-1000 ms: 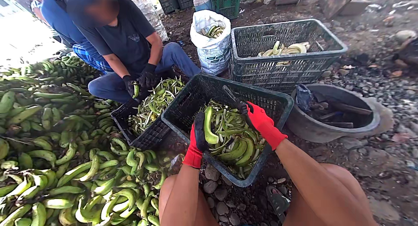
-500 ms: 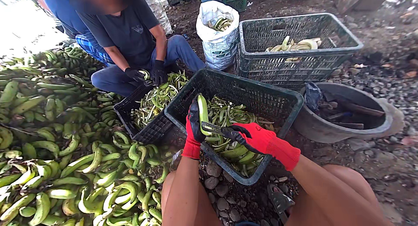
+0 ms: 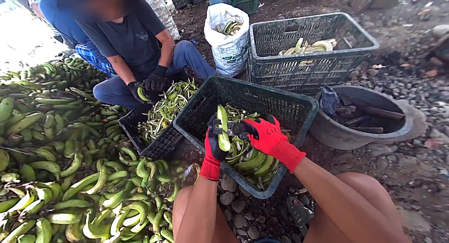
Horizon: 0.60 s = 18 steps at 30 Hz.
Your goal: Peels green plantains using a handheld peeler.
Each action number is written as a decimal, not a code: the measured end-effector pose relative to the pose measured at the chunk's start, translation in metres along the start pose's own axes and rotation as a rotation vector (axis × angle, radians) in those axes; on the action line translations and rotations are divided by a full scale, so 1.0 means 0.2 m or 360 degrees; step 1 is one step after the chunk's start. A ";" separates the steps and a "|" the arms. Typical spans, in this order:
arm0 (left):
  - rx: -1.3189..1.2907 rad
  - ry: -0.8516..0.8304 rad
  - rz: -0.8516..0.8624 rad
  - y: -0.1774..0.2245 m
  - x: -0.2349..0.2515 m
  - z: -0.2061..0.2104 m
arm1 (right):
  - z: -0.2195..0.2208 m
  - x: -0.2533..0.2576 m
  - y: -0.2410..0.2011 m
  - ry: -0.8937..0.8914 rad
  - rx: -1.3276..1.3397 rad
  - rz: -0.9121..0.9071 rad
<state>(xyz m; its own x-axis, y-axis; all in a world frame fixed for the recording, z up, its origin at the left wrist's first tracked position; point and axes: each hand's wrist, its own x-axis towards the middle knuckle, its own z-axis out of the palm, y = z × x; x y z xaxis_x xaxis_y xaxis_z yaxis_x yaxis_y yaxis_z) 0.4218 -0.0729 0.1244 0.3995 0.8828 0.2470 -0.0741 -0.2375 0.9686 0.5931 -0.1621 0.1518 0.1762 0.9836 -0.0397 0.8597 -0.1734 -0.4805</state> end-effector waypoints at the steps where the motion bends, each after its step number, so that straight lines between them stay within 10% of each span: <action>1: -0.0122 -0.0027 -0.0033 0.00 0.01 0.00 | -0.01 0.00 -0.01 -0.0022 0.0020 0.0034; 5: -0.0861 -0.0065 -0.0379 0.00 0.02 0.02 | 0.01 0.04 0.00 -0.0100 0.0048 0.0131; 18: -0.1268 -0.0238 -0.1207 0.01 -0.01 -0.06 | 0.06 0.21 0.12 -0.0116 0.0124 0.0221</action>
<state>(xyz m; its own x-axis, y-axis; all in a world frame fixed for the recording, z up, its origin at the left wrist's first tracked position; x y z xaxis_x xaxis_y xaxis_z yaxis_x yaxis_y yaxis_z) 0.4109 -0.0700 0.1267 0.6924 0.6184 -0.3718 -0.3084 0.7195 0.6223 0.6161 -0.1239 0.1279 0.2531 0.9519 -0.1727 0.7893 -0.3064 -0.5321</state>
